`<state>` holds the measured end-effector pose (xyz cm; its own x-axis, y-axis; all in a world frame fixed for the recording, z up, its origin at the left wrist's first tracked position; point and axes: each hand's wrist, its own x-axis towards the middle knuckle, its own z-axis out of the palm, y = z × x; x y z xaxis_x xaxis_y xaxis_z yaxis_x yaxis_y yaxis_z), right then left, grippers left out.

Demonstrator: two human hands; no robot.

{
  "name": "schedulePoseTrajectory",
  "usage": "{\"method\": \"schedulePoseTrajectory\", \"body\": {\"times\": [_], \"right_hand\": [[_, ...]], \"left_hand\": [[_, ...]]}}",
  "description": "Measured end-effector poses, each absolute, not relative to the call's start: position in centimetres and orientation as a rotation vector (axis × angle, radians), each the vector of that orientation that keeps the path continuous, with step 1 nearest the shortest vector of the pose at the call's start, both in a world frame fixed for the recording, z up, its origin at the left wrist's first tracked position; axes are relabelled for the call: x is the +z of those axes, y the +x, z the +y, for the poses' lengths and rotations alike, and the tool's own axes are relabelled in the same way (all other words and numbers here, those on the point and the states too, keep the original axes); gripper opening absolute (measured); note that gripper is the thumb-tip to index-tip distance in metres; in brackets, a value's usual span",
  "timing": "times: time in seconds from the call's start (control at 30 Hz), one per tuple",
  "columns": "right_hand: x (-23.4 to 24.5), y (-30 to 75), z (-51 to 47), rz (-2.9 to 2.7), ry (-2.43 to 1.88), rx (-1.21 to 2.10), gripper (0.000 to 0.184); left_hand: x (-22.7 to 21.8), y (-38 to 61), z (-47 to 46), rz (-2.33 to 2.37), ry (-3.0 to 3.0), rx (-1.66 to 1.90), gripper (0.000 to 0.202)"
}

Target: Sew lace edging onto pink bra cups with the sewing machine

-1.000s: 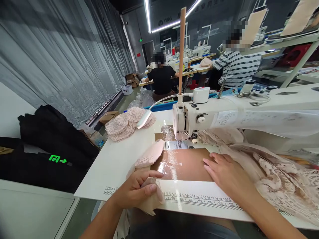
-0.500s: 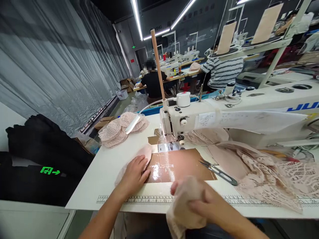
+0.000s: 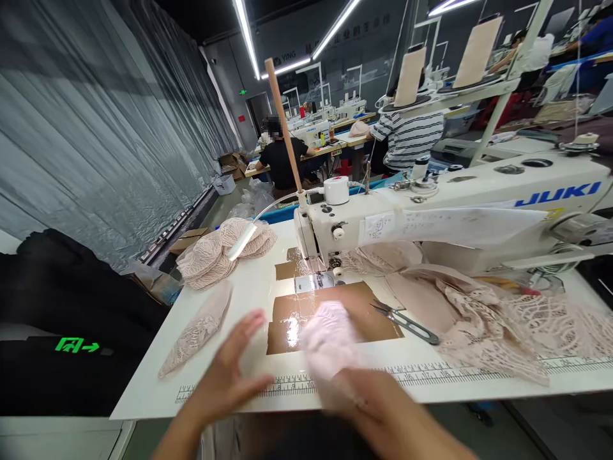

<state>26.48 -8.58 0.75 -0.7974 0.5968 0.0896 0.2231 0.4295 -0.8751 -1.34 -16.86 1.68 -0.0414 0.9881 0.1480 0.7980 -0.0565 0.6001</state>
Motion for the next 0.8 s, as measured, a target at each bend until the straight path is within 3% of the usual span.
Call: {"method": "schedulePoseTrajectory", "body": {"times": [0.07, 0.13, 0.23, 0.37, 0.43, 0.5, 0.63, 0.7, 0.8], "right_hand": [[0.6, 23.5, -9.3, -2.391, -0.607, 1.329, 0.024], [0.7, 22.0, -9.9, -2.414, -0.565, 1.229, 0.019], [1.2, 22.9, -9.6, -2.333, -0.518, 0.922, 0.014], [2.0, 25.6, -7.9, -2.067, -0.687, 0.741, 0.014], [2.3, 25.9, -7.0, -1.978, -0.803, 0.775, 0.014], [2.1, 25.5, -6.5, -1.987, -0.818, 1.026, 0.019], [0.9, 23.8, -6.9, -1.903, -0.717, 1.934, 0.029], [0.4, 23.3, -7.5, -1.802, -0.61, 2.242, 0.031], [0.5, 22.8, -8.4, -1.649, -0.474, 2.483, 0.03]], "left_hand": [[2.3, 2.5, -17.3, 1.515, 1.77, 0.709, 0.074], [2.1, 4.5, -17.6, 1.405, 1.647, 0.715, 0.048], [1.2, 3.8, -17.6, 1.654, 1.59, 0.902, 0.015], [0.5, 0.8, -17.7, 2.028, 1.487, 1.028, 0.02], [0.6, 0.7, -18.0, 1.899, 1.417, 1.009, 0.02], [0.9, 1.6, -18.5, 1.499, 1.317, 0.929, 0.028], [0.9, 3.8, -19.4, 0.767, 1.07, 0.809, 0.07], [0.7, 4.2, -19.4, 0.723, 1.043, 0.884, 0.092], [0.6, 3.8, -18.5, 1.008, 1.174, 1.027, 0.094]]}}
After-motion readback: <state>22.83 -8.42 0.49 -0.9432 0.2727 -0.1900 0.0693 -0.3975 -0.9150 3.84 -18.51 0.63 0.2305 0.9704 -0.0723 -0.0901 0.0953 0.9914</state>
